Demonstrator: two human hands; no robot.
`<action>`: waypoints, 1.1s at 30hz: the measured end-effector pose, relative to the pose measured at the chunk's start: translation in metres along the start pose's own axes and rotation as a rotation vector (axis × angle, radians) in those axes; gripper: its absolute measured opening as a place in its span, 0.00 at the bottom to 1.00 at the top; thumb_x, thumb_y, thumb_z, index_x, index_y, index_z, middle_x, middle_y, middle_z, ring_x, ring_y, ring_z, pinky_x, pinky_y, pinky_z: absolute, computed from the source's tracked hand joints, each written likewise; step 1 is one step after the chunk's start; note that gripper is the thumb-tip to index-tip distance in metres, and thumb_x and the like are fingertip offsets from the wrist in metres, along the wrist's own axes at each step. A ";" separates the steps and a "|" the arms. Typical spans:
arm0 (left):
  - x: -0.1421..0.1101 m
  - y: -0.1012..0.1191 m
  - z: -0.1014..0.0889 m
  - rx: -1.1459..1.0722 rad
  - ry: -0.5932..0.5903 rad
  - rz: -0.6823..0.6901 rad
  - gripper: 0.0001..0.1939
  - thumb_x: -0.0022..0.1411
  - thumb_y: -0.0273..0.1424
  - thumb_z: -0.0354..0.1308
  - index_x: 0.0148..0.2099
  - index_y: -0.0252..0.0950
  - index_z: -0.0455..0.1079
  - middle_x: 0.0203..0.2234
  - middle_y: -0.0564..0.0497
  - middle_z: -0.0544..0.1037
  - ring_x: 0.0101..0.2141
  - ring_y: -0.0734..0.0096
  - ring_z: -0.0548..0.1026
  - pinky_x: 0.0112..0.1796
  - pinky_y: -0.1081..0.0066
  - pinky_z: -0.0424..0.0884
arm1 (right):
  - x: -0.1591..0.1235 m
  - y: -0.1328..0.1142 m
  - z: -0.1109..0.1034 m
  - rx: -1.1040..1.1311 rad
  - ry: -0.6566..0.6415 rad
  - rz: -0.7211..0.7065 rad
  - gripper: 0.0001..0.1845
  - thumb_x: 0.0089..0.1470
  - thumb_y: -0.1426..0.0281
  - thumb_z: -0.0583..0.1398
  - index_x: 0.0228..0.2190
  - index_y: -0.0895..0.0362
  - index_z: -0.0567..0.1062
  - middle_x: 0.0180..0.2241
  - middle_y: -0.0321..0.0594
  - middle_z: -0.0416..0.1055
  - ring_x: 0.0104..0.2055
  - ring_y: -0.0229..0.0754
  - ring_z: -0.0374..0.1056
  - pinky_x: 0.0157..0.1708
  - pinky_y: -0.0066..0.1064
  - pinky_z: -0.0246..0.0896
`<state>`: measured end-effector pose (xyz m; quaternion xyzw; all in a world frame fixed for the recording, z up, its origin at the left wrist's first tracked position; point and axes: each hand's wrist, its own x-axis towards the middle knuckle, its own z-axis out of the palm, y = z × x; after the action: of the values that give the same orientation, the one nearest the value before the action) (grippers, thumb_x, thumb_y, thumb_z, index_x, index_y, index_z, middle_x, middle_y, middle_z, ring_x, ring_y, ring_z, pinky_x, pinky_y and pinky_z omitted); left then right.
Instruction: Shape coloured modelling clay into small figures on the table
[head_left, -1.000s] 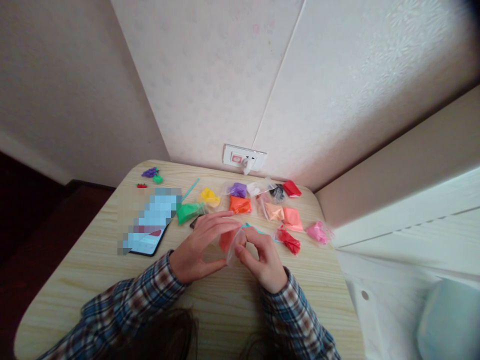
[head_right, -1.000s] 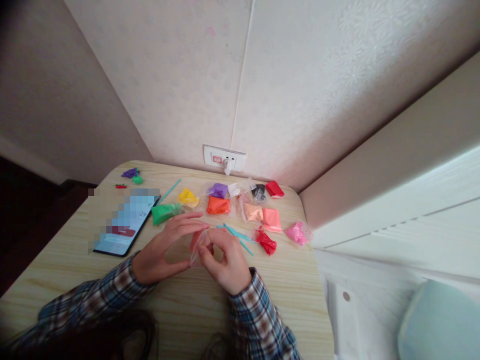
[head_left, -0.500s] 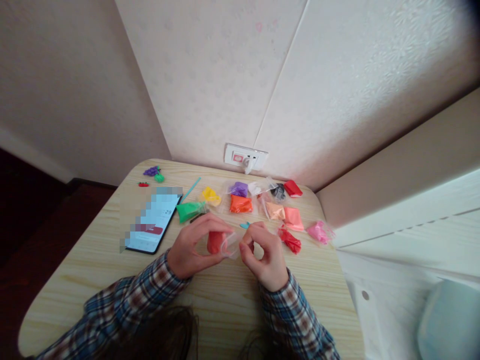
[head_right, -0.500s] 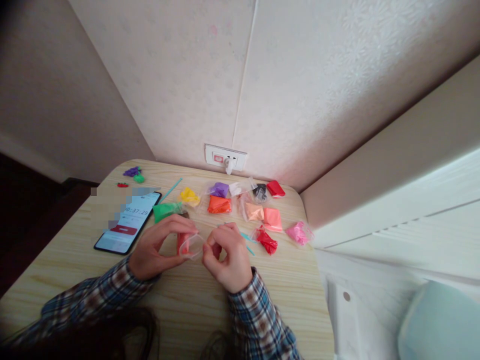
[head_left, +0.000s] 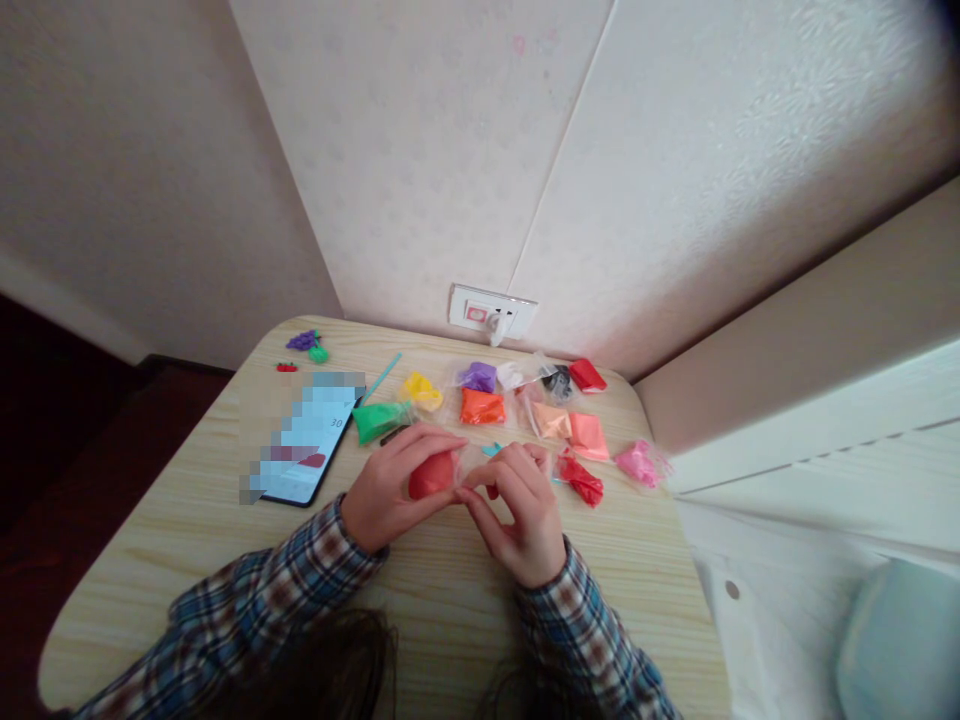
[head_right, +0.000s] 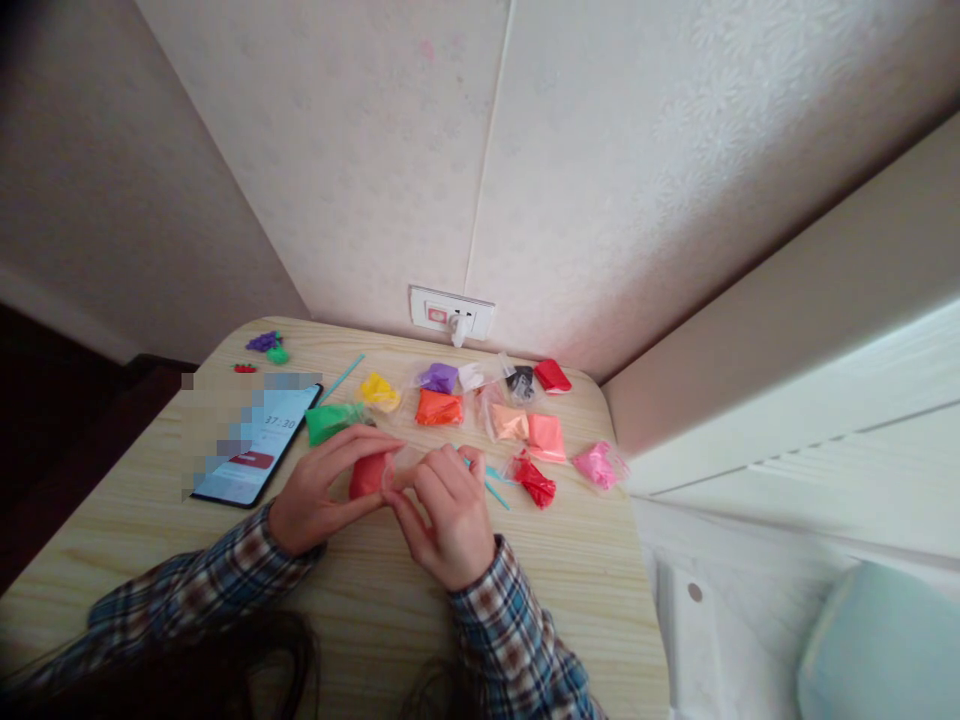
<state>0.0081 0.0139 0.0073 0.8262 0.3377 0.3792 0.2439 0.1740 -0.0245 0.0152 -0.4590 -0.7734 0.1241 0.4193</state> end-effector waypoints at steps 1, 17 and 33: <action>0.000 -0.001 0.000 0.009 -0.024 -0.003 0.22 0.52 0.35 0.60 0.49 0.35 0.65 0.40 0.45 0.72 0.41 0.63 0.70 0.43 0.64 0.69 | 0.000 0.001 0.000 -0.011 0.024 0.008 0.04 0.52 0.75 0.57 0.26 0.57 0.67 0.22 0.32 0.60 0.28 0.36 0.58 0.35 0.34 0.47; 0.001 0.000 -0.003 -0.001 0.042 0.038 0.18 0.54 0.26 0.57 0.49 0.34 0.66 0.42 0.44 0.73 0.42 0.65 0.71 0.43 0.66 0.69 | -0.002 -0.005 0.000 0.081 0.073 0.006 0.04 0.52 0.74 0.58 0.26 0.56 0.70 0.20 0.32 0.63 0.24 0.36 0.58 0.32 0.33 0.50; -0.005 -0.013 -0.005 -0.422 0.105 -0.197 0.18 0.50 0.28 0.61 0.46 0.36 0.69 0.42 0.42 0.73 0.42 0.61 0.72 0.37 0.66 0.75 | -0.013 0.058 -0.034 -0.507 -0.204 0.365 0.05 0.49 0.75 0.58 0.27 0.54 0.73 0.33 0.38 0.69 0.40 0.45 0.61 0.39 0.39 0.40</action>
<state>-0.0029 0.0196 -0.0006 0.6992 0.3422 0.4581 0.4291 0.2380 -0.0095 -0.0044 -0.6648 -0.7228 0.0460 0.1830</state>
